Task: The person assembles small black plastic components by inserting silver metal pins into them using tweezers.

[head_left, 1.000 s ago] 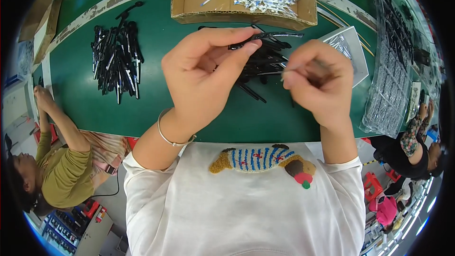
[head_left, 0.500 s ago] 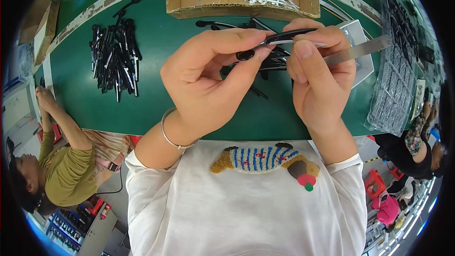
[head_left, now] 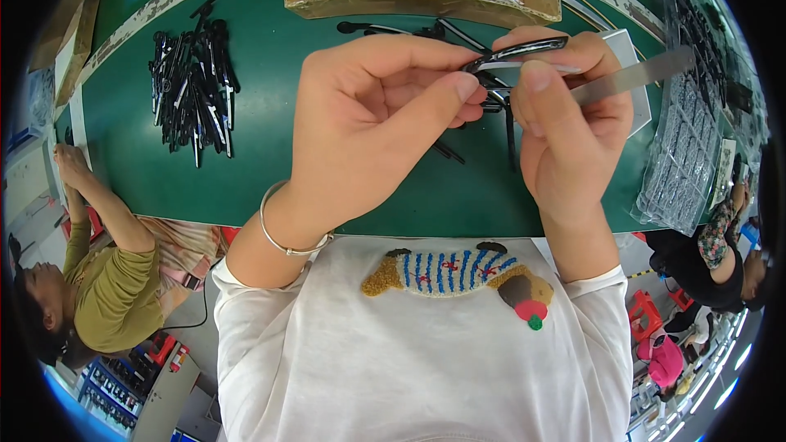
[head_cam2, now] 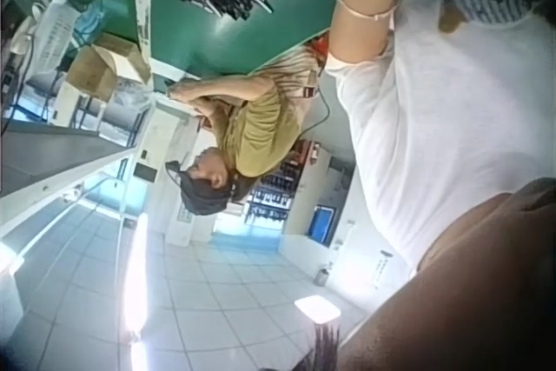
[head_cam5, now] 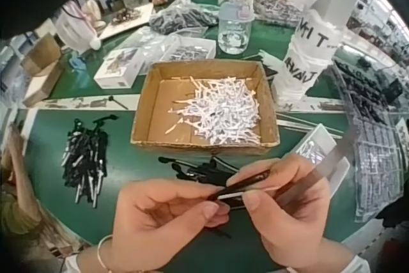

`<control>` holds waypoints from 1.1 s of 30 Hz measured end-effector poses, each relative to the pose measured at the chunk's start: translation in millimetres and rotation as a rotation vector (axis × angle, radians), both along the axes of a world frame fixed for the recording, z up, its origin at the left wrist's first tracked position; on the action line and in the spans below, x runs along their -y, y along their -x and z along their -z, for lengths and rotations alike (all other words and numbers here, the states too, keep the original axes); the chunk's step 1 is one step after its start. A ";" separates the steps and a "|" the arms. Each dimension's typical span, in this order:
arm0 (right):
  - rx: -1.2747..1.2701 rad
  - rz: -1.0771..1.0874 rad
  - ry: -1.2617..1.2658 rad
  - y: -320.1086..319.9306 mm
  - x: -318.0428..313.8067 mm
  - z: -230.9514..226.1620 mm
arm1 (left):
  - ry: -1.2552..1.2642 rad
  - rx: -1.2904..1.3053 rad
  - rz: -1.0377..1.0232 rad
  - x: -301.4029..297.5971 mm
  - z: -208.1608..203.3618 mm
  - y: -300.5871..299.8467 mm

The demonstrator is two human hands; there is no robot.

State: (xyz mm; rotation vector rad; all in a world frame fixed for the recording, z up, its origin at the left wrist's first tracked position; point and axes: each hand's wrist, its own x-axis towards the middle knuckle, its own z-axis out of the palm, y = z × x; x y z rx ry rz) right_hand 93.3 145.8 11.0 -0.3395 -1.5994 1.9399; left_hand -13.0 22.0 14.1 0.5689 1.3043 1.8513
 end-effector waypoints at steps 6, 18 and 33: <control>-0.001 -0.043 0.099 1.4 -0.9 2.8 | 0.026 -0.259 -0.072 1.4 4.8 1.1; -0.017 -0.040 0.087 1.3 0.8 6.3 | 0.049 -0.378 -0.100 3.3 4.0 0.0; -0.011 0.050 -0.022 5.1 3.4 5.8 | 0.026 -0.384 -0.111 2.5 6.6 -0.2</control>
